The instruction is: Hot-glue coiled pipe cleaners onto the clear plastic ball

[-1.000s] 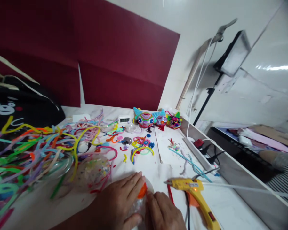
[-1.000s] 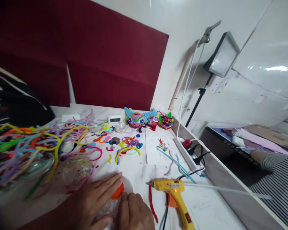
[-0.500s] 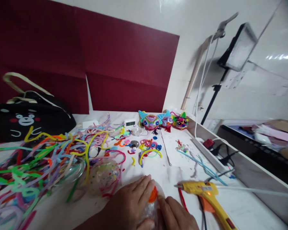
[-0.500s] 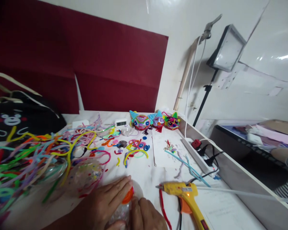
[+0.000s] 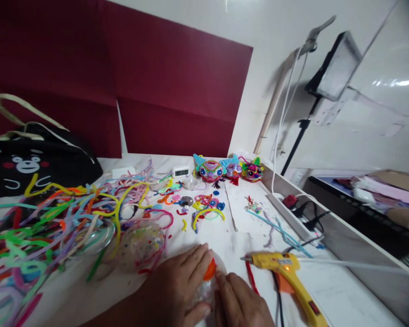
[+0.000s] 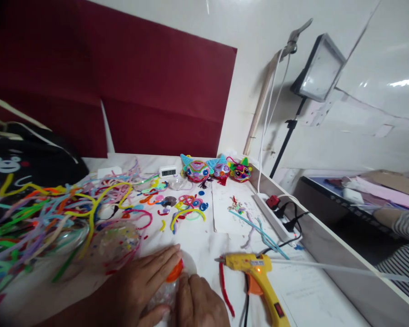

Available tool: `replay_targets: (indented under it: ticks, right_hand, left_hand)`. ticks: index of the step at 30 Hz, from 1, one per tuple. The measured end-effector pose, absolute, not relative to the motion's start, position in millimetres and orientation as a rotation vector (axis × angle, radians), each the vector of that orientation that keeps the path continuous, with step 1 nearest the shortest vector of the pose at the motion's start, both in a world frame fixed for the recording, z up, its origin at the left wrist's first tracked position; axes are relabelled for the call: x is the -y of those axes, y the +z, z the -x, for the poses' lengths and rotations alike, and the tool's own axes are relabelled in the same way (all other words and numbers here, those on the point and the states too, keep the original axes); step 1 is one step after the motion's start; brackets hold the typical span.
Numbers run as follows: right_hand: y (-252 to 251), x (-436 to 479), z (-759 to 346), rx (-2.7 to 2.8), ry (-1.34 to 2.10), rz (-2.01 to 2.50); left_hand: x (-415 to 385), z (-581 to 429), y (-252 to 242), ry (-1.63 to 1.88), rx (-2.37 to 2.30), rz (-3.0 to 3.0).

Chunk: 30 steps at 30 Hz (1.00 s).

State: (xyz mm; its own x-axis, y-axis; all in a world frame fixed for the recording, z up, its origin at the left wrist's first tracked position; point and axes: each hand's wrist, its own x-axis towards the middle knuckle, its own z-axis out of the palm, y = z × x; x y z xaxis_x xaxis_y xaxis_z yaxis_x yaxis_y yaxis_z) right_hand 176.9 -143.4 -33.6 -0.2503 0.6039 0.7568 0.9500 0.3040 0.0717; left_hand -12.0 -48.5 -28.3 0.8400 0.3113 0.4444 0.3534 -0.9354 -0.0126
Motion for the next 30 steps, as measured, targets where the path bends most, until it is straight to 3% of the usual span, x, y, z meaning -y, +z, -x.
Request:
replay_targets:
  ticks: [11, 22, 30]
  right_hand:
    - [12.8, 159.7, -168.5, 1.992, -0.267, 1.459]
    - [26.7, 163.3, -171.9, 1.916, 0.116, 1.504]
    - [29.8, 164.5, -178.4, 1.856, 0.278, 1.549]
  left_hand:
    - [41.5, 10.5, -4.0, -0.939, 0.406, 3.003]
    - [34.3, 17.4, 17.6, -0.699, 0.512, 3.332]
    - [40.5, 13.8, 14.7, -0.766, 0.594, 3.32]
